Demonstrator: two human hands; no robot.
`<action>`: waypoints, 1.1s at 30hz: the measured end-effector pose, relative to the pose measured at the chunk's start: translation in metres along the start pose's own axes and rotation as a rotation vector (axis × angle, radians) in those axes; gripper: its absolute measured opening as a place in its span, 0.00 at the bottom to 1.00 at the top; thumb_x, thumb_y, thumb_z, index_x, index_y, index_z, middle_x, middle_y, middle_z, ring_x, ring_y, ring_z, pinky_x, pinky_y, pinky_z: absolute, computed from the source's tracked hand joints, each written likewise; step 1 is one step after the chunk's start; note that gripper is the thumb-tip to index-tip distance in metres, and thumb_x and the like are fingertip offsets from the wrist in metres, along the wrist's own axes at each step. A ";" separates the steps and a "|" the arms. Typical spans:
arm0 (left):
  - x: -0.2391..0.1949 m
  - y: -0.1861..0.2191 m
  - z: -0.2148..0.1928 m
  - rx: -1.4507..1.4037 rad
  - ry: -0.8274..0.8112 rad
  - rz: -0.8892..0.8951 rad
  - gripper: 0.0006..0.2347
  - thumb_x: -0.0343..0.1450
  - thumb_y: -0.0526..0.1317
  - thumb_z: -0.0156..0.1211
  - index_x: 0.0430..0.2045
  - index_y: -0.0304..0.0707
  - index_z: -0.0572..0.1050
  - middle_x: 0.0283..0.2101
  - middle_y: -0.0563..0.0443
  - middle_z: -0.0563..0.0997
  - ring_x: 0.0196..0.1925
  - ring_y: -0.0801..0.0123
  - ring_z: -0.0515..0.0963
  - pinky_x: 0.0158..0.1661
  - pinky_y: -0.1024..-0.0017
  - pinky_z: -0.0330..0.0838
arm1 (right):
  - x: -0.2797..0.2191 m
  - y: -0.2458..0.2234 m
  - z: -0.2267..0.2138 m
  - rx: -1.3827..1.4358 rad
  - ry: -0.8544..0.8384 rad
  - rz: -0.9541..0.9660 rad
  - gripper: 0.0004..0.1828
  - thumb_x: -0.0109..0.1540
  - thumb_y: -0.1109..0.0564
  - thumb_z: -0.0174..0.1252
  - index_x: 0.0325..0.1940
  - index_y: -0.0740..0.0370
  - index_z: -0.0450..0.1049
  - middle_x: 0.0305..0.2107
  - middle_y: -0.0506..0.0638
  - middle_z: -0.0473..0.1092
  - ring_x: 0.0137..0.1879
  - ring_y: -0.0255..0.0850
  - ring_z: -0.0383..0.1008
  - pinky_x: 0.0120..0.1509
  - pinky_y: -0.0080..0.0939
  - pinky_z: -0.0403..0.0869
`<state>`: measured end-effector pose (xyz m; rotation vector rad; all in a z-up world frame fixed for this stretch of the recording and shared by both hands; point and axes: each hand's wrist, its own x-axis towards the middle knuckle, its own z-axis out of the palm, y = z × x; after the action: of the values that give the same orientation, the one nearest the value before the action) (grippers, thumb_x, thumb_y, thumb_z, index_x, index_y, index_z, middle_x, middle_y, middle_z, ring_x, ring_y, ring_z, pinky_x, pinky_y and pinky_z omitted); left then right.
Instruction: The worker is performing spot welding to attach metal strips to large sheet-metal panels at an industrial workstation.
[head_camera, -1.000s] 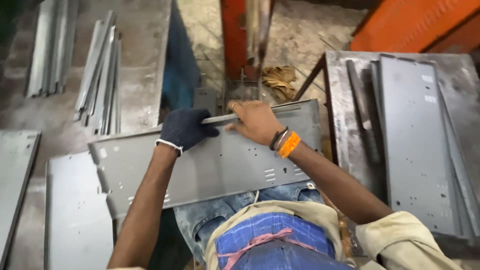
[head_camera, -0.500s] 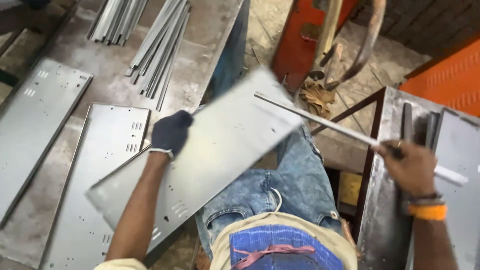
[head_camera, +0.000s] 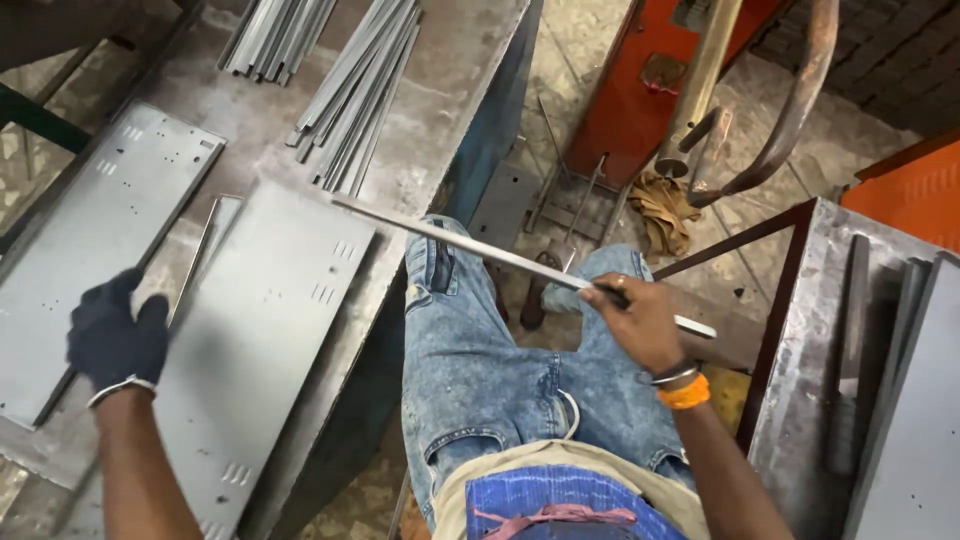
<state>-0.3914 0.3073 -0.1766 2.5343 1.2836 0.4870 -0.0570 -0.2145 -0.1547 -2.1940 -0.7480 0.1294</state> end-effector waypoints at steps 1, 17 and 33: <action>0.005 0.008 0.006 -0.052 0.034 0.050 0.18 0.73 0.42 0.67 0.57 0.37 0.79 0.52 0.40 0.83 0.51 0.52 0.81 0.51 0.60 0.74 | 0.003 -0.005 0.006 0.079 -0.002 -0.058 0.12 0.63 0.50 0.66 0.42 0.61 0.81 0.23 0.53 0.76 0.28 0.39 0.72 0.33 0.40 0.70; -0.173 0.485 0.178 -1.238 -1.455 0.320 0.15 0.77 0.45 0.52 0.38 0.29 0.80 0.30 0.51 0.85 0.27 0.71 0.82 0.32 0.72 0.78 | -0.097 0.078 -0.072 -0.136 0.321 0.298 0.25 0.52 0.42 0.73 0.42 0.62 0.78 0.31 0.58 0.77 0.36 0.51 0.79 0.39 0.47 0.74; -0.259 0.577 0.189 -0.938 -1.694 0.602 0.17 0.75 0.46 0.56 0.48 0.29 0.78 0.38 0.46 0.84 0.35 0.71 0.81 0.39 0.72 0.77 | -0.250 0.239 -0.153 -0.666 0.655 1.057 0.19 0.49 0.52 0.72 0.40 0.64 0.80 0.36 0.62 0.77 0.43 0.62 0.77 0.47 0.58 0.74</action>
<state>-0.0388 -0.2509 -0.1789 1.4364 -0.3230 -0.7262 -0.0998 -0.5752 -0.2608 -2.7771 0.8871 -0.3511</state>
